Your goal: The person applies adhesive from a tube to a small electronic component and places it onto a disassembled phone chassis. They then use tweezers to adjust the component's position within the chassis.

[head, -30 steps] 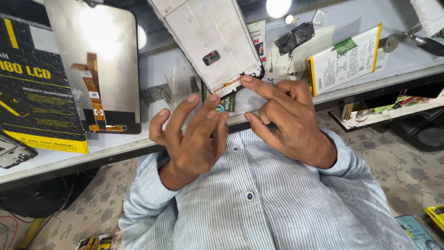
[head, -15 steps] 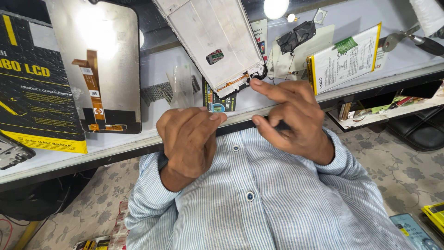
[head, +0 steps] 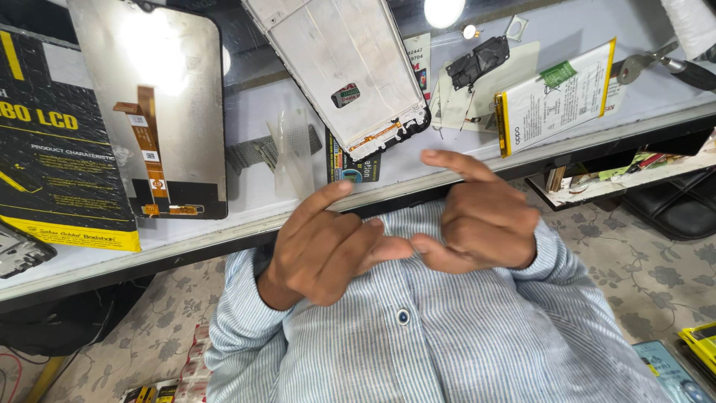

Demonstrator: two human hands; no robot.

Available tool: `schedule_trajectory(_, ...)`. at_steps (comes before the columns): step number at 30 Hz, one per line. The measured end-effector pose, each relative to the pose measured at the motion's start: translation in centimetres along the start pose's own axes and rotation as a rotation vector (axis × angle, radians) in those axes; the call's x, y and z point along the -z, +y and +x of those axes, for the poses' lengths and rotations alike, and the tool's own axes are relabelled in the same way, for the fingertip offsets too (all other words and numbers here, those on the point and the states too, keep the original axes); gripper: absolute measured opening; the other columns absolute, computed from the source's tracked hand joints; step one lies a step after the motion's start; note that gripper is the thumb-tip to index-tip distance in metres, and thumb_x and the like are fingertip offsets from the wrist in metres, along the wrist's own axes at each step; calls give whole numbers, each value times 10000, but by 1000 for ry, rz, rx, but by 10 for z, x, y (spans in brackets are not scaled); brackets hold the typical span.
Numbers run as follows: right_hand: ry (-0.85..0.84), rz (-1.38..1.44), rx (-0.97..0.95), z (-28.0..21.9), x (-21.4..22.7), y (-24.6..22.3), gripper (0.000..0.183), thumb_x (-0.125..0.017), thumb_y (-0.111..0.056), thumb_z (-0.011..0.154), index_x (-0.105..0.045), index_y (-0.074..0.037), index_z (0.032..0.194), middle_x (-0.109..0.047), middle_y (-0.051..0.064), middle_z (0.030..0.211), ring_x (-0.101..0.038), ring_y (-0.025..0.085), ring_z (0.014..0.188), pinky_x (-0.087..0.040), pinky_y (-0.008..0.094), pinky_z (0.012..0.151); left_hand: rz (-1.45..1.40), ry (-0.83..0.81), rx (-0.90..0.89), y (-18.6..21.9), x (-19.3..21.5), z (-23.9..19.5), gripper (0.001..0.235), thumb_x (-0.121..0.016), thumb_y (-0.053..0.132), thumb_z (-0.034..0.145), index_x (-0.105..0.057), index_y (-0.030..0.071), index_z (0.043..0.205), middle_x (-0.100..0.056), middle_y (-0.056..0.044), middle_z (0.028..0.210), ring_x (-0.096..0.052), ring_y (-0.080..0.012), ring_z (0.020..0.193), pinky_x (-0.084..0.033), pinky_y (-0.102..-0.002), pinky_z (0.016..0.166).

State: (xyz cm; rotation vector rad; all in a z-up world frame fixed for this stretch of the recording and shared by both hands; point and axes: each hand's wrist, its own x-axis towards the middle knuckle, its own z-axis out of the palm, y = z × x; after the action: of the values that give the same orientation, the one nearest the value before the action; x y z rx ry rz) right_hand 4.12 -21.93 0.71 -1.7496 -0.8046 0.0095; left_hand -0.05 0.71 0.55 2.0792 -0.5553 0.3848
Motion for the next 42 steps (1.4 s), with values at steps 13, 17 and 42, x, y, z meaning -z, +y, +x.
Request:
schedule_trajectory(13, -269, -63, 43, 45, 1, 2, 618, -478, -486, 992, -459, -47, 557, -332, 22, 502, -332, 157, 417, -500, 700, 1034, 218, -512, -236, -16, 3, 24, 545, -610, 289, 1107, -472, 101, 614, -365, 25, 515, -401, -118, 445, -355, -508, 1234)
schedule_trajectory(17, -283, -80, 46, 51, -3, 3, 656, -501, -571, 955, -503, -28, 588, -332, 13, 503, -336, 162, 407, -495, 682, 1043, 211, -533, -218, -18, -7, 27, 673, -542, 431, 1135, -467, 66, 575, -349, 21, 486, -375, -141, 422, -313, -521, 1245)
schedule_trajectory(42, -593, -107, -130, 79, 0, -24, 790, -732, -744, 741, -485, 0, 649, -399, 55, 538, -464, 261, 461, -409, 689, 1120, 268, -573, -82, 2, -6, 16, 883, -468, 745, 1010, -530, 10, 524, -384, -32, 501, -415, -176, 457, -243, -582, 1236)
